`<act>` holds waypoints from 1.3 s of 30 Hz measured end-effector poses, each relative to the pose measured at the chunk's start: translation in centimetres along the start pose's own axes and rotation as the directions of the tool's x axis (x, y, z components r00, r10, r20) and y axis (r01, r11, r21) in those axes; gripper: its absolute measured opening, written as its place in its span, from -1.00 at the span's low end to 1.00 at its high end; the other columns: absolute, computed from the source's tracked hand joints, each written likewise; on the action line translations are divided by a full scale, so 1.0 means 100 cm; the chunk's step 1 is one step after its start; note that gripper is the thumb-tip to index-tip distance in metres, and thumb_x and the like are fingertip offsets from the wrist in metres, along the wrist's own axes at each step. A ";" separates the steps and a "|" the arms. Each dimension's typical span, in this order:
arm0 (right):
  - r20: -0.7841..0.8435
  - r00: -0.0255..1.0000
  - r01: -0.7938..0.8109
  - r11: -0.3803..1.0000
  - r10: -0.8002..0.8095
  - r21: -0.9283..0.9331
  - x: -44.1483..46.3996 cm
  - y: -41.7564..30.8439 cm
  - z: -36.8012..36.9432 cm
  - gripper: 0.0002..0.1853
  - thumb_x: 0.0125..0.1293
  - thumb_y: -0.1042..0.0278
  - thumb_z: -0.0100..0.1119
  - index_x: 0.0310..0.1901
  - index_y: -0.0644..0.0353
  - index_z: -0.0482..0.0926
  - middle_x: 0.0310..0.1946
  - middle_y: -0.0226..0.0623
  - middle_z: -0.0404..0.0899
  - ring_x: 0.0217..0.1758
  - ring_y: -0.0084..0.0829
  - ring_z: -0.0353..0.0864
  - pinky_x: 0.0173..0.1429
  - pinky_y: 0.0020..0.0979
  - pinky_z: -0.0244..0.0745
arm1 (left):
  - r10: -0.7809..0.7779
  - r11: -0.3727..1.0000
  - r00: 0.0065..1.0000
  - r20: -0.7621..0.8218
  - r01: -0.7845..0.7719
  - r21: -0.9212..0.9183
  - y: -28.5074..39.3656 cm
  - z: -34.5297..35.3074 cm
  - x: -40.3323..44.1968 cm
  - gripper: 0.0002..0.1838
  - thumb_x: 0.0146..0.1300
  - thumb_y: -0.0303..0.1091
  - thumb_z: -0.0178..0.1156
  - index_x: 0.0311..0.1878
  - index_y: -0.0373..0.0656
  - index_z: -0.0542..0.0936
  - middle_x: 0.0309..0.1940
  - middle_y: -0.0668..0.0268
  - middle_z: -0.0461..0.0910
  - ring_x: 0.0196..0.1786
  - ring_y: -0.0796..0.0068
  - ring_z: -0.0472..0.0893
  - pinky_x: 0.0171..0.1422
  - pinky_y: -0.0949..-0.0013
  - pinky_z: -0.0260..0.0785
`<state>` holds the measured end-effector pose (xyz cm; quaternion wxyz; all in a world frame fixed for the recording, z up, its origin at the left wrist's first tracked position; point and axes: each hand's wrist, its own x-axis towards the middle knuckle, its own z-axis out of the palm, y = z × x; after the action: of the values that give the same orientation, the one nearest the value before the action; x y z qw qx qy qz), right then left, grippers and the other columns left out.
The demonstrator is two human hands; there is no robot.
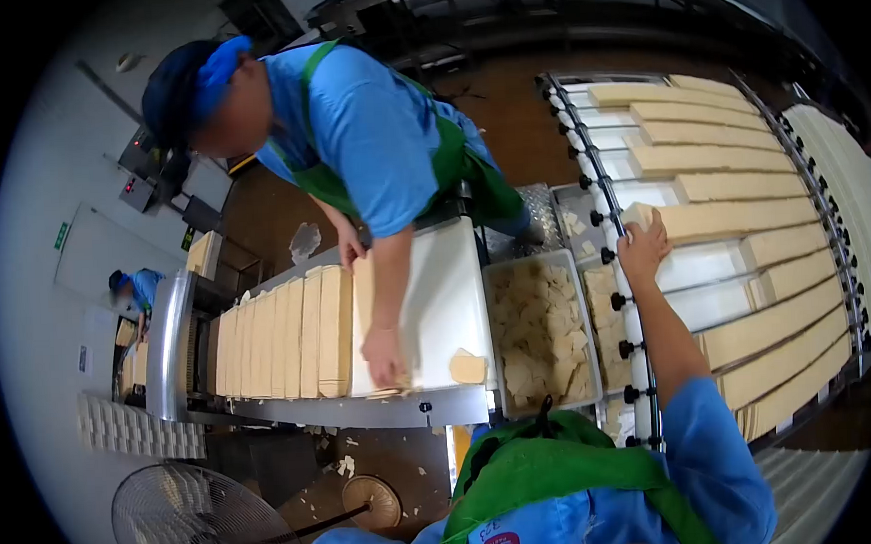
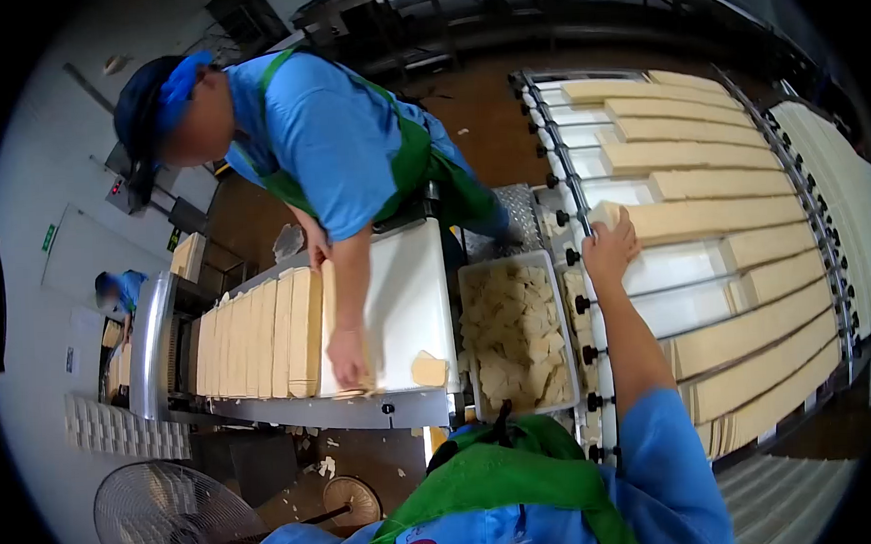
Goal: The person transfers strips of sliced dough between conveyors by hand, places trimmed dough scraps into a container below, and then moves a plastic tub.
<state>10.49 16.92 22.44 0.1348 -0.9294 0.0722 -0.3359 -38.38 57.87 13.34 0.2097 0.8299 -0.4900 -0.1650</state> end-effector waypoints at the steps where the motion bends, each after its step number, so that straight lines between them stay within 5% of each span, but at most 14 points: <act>1: 0.007 1.000 -0.019 1.000 0.019 -0.017 0.000 0.000 0.001 -0.78 0.01 0.27 0.19 -0.25 -0.06 0.67 0.32 -0.14 0.22 0.30 -0.09 0.22 0.29 0.07 0.03 | 0.006 1.000 1.000 -0.005 -0.006 0.007 0.002 0.003 0.000 -0.60 0.18 -0.24 0.14 0.03 -0.26 0.48 0.09 0.03 0.43 0.09 -0.02 0.41 0.28 -0.05 0.22; 10: 0.113 0.990 -0.072 0.993 0.082 -0.093 -0.002 0.008 0.008 -0.75 0.10 0.26 0.16 -0.15 -0.17 0.66 0.38 -0.15 0.13 0.37 -0.10 0.15 0.35 0.13 -0.07 | 0.063 0.996 0.981 -0.182 -0.051 0.068 0.006 0.002 -0.005 -0.60 0.14 -0.24 0.17 0.00 -0.27 0.50 0.11 0.04 0.43 0.07 -0.04 0.41 0.31 -0.09 0.20; 12: 0.092 0.993 -0.062 0.992 0.073 -0.113 0.005 0.012 0.016 -0.74 0.12 0.27 0.16 -0.13 -0.19 0.66 0.39 -0.16 0.11 0.39 -0.10 0.11 0.35 0.13 -0.08 | -0.082 0.980 0.945 -0.318 0.134 0.145 -0.006 -0.056 0.003 -0.55 0.08 -0.19 0.20 -0.03 -0.31 0.50 0.03 -0.03 0.45 0.04 -0.11 0.43 0.27 -0.10 0.21; 15: 0.113 0.990 -0.062 0.984 0.082 -0.167 -0.004 0.014 0.017 -0.73 0.15 0.28 0.14 -0.10 -0.24 0.65 0.40 -0.17 0.08 0.42 -0.10 0.07 0.35 0.13 -0.07 | -0.325 0.847 0.748 -0.578 0.502 0.174 -0.045 -0.133 0.020 -0.47 -0.01 -0.12 0.25 -0.07 -0.35 0.49 -0.09 -0.14 0.49 0.00 -0.22 0.45 0.21 -0.12 0.22; 16: 0.108 0.988 -0.084 0.976 0.107 -0.199 -0.002 0.014 0.017 -0.73 0.17 0.29 0.13 -0.09 -0.26 0.65 0.41 -0.17 0.07 0.42 -0.10 0.06 0.35 0.13 -0.07 | -0.400 0.792 0.672 -0.624 0.596 0.135 -0.068 -0.138 0.022 -0.27 0.04 -0.18 0.26 0.24 -0.38 0.29 0.19 -0.14 0.31 0.22 -0.21 0.34 0.34 -0.12 0.13; 18: 0.116 0.983 -0.120 0.972 0.145 -0.203 -0.002 0.014 0.017 -0.72 0.18 0.29 0.12 -0.08 -0.26 0.64 0.41 -0.17 0.07 0.43 -0.09 0.06 0.35 0.14 -0.07 | -0.595 0.577 0.398 -0.698 0.816 -0.026 -0.100 -0.156 0.043 -0.26 0.19 -0.14 0.20 0.33 -0.37 0.20 0.18 -0.14 0.33 0.24 -0.12 0.35 0.30 -0.03 0.20; 19: 0.111 0.975 -0.168 0.964 0.193 -0.205 0.001 0.012 0.018 -0.72 0.19 0.29 0.11 -0.07 -0.26 0.64 0.41 -0.17 0.06 0.43 -0.09 0.06 0.34 0.15 -0.07 | -0.594 0.569 0.388 -0.705 0.822 -0.028 -0.115 -0.154 0.050 -0.26 0.19 -0.14 0.20 0.33 -0.37 0.20 0.18 -0.14 0.33 0.24 -0.12 0.35 0.30 -0.03 0.20; 21: 0.078 0.985 -0.138 0.976 0.153 -0.171 -0.001 0.015 0.025 -0.72 0.20 0.28 0.10 -0.06 -0.25 0.64 0.42 -0.21 0.06 0.44 -0.11 0.05 0.35 0.18 -0.10 | -0.859 0.274 -0.008 -0.512 0.837 -0.473 -0.145 -0.143 0.058 -0.30 0.21 -0.10 0.19 0.28 -0.35 0.25 0.09 -0.15 0.40 0.18 -0.10 0.40 0.25 -0.02 0.23; 24: 0.227 0.951 -0.129 0.940 0.208 -0.317 0.000 0.014 0.022 -0.72 0.21 0.26 0.08 -0.06 -0.22 0.66 0.41 -0.31 0.09 0.46 -0.17 0.02 0.37 0.21 -0.16 | -0.984 0.071 0.019 -0.175 0.953 -0.295 -0.150 -0.167 0.090 -0.34 0.20 -0.06 0.20 0.22 -0.34 0.29 0.01 -0.13 0.45 0.08 -0.11 0.46 0.22 0.00 0.25; 28: 0.270 0.952 -0.043 0.935 0.146 -0.353 0.001 0.015 0.019 -0.73 0.19 0.29 0.10 -0.09 -0.19 0.66 0.37 -0.33 0.18 0.44 -0.20 0.07 0.35 0.16 -0.08 | -0.984 0.160 0.096 -0.151 0.852 -0.499 -0.164 -0.159 0.142 -0.32 0.19 -0.02 0.21 0.21 -0.32 0.26 -0.01 -0.14 0.46 0.01 -0.17 0.52 0.14 0.00 0.35; 30: 0.176 0.964 0.240 0.937 -0.199 -0.254 0.001 0.022 0.021 -0.74 0.16 0.31 0.14 -0.11 -0.17 0.66 0.29 -0.37 0.31 0.39 -0.26 0.18 0.30 0.07 0.03 | -0.951 0.298 0.144 -0.275 0.675 -0.675 -0.167 -0.160 0.159 -0.29 0.21 -0.07 0.21 0.27 -0.35 0.22 0.00 -0.17 0.44 0.03 -0.17 0.50 0.12 0.03 0.38; 33: 0.127 0.973 0.222 0.934 -0.193 -0.280 0.003 0.024 0.024 -0.74 0.14 0.33 0.15 -0.11 -0.16 0.65 0.22 -0.43 0.39 0.33 -0.29 0.27 0.23 0.01 0.11 | -0.932 0.341 0.088 -0.352 0.545 -0.766 -0.168 -0.169 0.157 -0.24 0.21 -0.13 0.23 0.32 -0.38 0.17 0.06 -0.20 0.38 0.08 -0.13 0.45 0.19 0.06 0.33; 35: 0.118 0.973 0.227 0.926 -0.200 -0.301 0.005 0.028 0.027 -0.73 0.15 0.33 0.13 -0.09 -0.14 0.63 0.19 -0.44 0.42 0.30 -0.28 0.30 0.22 0.02 0.13 | -0.833 0.413 -0.046 -0.552 0.613 -0.674 -0.179 -0.167 0.129 -0.23 0.18 -0.13 0.27 0.32 -0.38 0.19 0.11 -0.18 0.35 0.17 -0.13 0.36 0.27 0.04 0.24; 39: 0.081 0.955 0.297 0.920 -0.286 -0.254 0.001 0.017 0.023 -0.72 0.14 0.37 0.10 -0.11 -0.09 0.63 0.19 -0.42 0.43 0.30 -0.28 0.31 0.22 0.02 0.14 | -0.707 -0.046 -0.428 -0.562 0.822 -0.568 -0.189 -0.158 0.026 -0.14 0.04 -0.11 0.38 0.31 -0.37 0.21 0.14 -0.20 0.31 0.23 -0.19 0.26 0.31 0.01 0.16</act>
<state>11.98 15.78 20.29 -0.0400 -0.9463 -0.0255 -0.3197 -15.53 66.72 17.04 0.1553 0.8798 0.4198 0.1597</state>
